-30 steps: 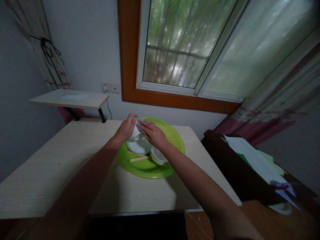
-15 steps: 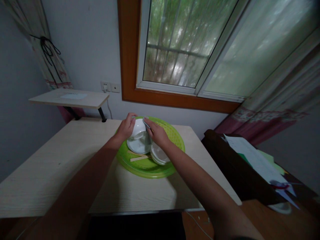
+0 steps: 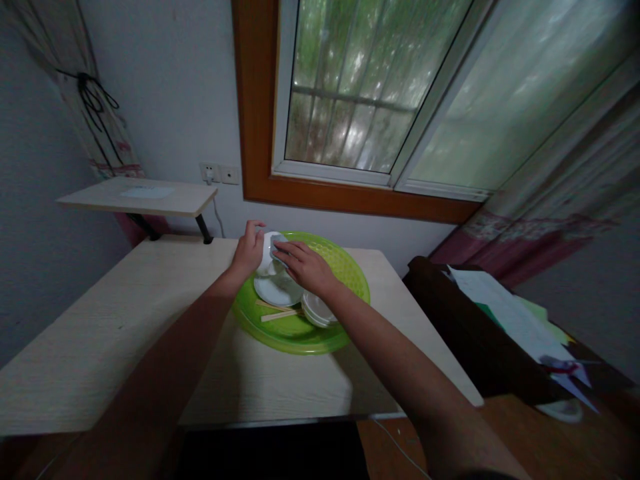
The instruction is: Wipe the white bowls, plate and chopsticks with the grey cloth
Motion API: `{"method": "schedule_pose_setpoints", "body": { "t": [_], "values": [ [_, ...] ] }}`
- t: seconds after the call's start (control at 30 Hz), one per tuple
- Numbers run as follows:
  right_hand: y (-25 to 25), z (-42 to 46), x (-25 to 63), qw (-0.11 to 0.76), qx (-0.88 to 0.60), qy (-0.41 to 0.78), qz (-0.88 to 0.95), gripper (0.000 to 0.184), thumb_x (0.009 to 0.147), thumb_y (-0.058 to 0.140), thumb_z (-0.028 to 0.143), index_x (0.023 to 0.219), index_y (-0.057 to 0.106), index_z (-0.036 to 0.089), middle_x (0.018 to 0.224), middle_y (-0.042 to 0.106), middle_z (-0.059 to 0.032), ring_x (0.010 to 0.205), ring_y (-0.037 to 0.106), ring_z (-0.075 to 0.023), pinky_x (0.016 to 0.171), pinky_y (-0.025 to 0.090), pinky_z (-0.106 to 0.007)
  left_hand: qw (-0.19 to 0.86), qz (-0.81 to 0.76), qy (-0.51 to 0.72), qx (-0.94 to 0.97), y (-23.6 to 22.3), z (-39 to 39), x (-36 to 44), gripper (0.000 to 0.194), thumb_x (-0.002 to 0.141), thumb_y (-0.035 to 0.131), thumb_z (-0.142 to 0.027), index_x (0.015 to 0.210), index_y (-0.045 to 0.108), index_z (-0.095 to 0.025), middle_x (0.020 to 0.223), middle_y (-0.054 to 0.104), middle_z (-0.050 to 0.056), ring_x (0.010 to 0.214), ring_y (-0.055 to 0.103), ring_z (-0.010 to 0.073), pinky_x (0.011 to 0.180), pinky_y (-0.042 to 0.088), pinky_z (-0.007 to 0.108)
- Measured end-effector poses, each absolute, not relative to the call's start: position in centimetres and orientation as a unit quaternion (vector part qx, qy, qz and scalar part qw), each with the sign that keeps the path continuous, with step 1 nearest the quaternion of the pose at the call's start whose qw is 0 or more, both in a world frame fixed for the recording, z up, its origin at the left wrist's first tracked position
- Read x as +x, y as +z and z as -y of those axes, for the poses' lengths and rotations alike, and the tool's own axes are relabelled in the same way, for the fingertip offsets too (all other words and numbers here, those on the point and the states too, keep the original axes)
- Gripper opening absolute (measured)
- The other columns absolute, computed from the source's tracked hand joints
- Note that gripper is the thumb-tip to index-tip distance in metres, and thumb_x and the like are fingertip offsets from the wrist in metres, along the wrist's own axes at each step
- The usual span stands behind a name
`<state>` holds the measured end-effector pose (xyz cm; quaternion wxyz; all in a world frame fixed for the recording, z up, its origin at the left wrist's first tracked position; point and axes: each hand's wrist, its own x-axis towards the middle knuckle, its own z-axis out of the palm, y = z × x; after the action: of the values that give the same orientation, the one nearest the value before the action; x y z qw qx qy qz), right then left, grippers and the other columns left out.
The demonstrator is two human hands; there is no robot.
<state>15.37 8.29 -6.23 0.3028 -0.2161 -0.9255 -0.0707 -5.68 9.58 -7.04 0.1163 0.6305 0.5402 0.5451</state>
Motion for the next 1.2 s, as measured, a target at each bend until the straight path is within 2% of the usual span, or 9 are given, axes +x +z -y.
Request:
{"method": "schedule_pose_setpoints", "body": {
  "t": [0.2,0.3,0.47,0.63,0.8,0.9,1.0,1.2],
  "values": [
    [-7.3,-9.9,16.2,0.325,-0.303,-0.052,0.894,0.043,0.090,0.060,0.015,0.133,0.064,0.017,0.139,0.061,-0.0133,0.124,0.059,-0.0275,0.109,0.048,-0.044,0.086,-0.540,0.547,0.634,-7.2,-9.8,-5.9,0.025,0.097,0.040,-0.030,0.116,0.053,-0.020,0.084,0.061,0.003,0.072,0.058,0.0186,0.071,0.043,0.031],
    [-7.3,-9.9,16.4,0.328,-0.300,-0.034,0.895,0.044,0.091,0.059,0.015,0.134,0.063,0.019,0.140,0.061,-0.0123,0.125,0.059,-0.0274,0.109,0.047,-0.045,0.085,-0.547,0.540,0.633,-7.1,-9.7,-5.9,0.026,0.097,0.039,-0.032,0.116,0.053,-0.020,0.081,0.060,0.003,0.069,0.056,0.0184,0.069,0.042,0.031],
    [-6.5,-8.3,15.5,0.304,-0.225,-0.027,0.925,0.044,0.095,0.055,0.017,0.138,0.059,0.028,0.147,0.055,-0.0048,0.134,0.051,-0.0238,0.114,0.043,-0.046,0.094,-0.544,0.527,0.646,-7.0,-9.7,-5.7,0.028,0.098,0.038,-0.031,0.117,0.052,-0.019,0.085,0.062,0.005,0.073,0.059,0.0195,0.072,0.044,0.033],
    [-5.9,-7.2,14.4,0.272,-0.160,-0.052,0.947,0.042,0.098,0.052,0.014,0.138,0.058,0.026,0.146,0.056,-0.0049,0.139,0.046,-0.0226,0.118,0.041,-0.046,0.096,-0.541,0.527,0.648,-7.1,-9.7,-5.7,0.026,0.097,0.038,-0.030,0.116,0.052,-0.019,0.087,0.063,0.006,0.076,0.060,0.0198,0.075,0.045,0.033],
    [-6.3,-8.0,14.9,0.304,-0.206,-0.047,0.929,0.043,0.098,0.053,0.017,0.139,0.057,0.028,0.148,0.055,-0.0037,0.136,0.049,-0.0230,0.115,0.043,-0.045,0.091,-0.535,0.542,0.641,-7.2,-9.8,-5.8,0.025,0.097,0.038,-0.031,0.115,0.053,-0.020,0.091,0.063,0.006,0.077,0.059,0.0190,0.075,0.044,0.033],
    [-6.7,-9.0,15.6,0.334,-0.264,-0.032,0.904,0.045,0.096,0.055,0.017,0.139,0.058,0.028,0.147,0.056,-0.0044,0.131,0.054,-0.0239,0.114,0.044,-0.043,0.095,-0.533,0.548,0.638,-7.2,-9.8,-5.9,0.025,0.097,0.039,-0.032,0.114,0.053,-0.020,0.085,0.061,0.004,0.073,0.058,0.0184,0.071,0.043,0.032],
    [-7.1,-9.9,16.2,0.351,-0.307,-0.017,0.885,0.046,0.093,0.054,0.014,0.137,0.060,0.023,0.143,0.059,-0.0082,0.128,0.056,-0.0247,0.113,0.045,-0.043,0.099,-0.531,0.548,0.640,-7.1,-9.6,-5.9,0.024,0.097,0.040,-0.032,0.113,0.054,-0.020,0.079,0.058,0.002,0.068,0.055,0.0179,0.068,0.042,0.031],
    [-7.3,-10.1,16.4,0.363,-0.305,-0.005,0.880,0.049,0.091,0.054,0.013,0.138,0.060,0.023,0.143,0.059,-0.0076,0.130,0.055,-0.0240,0.114,0.043,-0.043,0.113,-0.529,0.540,0.645,-6.8,-9.4,-5.7,0.025,0.097,0.040,-0.033,0.113,0.054,-0.020,0.077,0.057,0.002,0.067,0.054,0.0177,0.066,0.040,0.030]
  ]
}}
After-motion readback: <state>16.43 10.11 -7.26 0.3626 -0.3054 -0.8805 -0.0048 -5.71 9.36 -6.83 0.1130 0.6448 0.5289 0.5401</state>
